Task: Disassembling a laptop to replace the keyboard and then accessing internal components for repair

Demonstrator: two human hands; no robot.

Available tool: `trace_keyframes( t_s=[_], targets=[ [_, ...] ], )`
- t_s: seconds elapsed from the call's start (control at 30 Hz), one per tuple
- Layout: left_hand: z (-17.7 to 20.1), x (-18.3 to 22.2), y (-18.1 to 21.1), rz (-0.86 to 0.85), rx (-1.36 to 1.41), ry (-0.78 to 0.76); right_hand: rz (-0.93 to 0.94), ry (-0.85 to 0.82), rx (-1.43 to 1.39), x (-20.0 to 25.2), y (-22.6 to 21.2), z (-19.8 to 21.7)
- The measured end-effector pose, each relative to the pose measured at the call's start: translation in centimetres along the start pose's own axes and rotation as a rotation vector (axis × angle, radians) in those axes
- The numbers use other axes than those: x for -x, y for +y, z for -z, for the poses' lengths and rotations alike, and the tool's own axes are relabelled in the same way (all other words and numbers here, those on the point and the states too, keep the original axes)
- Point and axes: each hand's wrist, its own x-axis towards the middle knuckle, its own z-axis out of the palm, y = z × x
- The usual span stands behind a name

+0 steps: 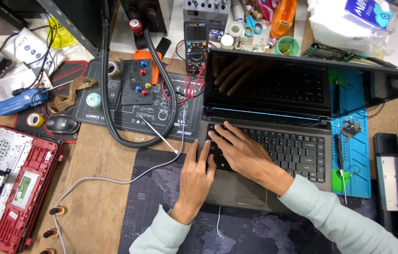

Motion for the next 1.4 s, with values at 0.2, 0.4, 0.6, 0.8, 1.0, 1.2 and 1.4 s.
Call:
trace_keyframes(
  t_s=[0.2, 0.4, 0.6, 0.8, 1.0, 1.2, 1.4],
  targets=[
    [-0.5, 0.7, -0.6, 0.084, 0.199, -0.136, 0.093, 0.05, 0.147, 0.1, 0.4, -0.9],
    [-0.7, 0.6, -0.7, 0.064, 0.122, -0.18, 0.144, 0.056, 0.183, -0.1, -0.1, -1.5],
    [-0.9, 0.7, -0.8, 0.033, 0.06, -0.177, 0.07, 0.102, 0.062, -0.4, 0.1, -2.0],
    [-1.1, 1.1, -0.8, 0.045, 0.023, -0.169, 0.044, 0.114, -0.005, 1.0, -0.8, -2.3],
    [-0.4, 0.9, -0.2, 0.083, 0.079, -0.186, 0.047, 0.121, -0.048, 1.3, -0.6, -2.0],
    [-0.9, 1.1, -0.7, 0.055, 0.073, -0.147, 0.024, 0.117, -0.055, 1.3, -0.8, -1.9],
    [-1.8, 1.0, -1.5, -0.038, -0.049, -0.042, -0.011, -0.016, -0.235, 1.2, -0.1, -0.4]
  ],
)
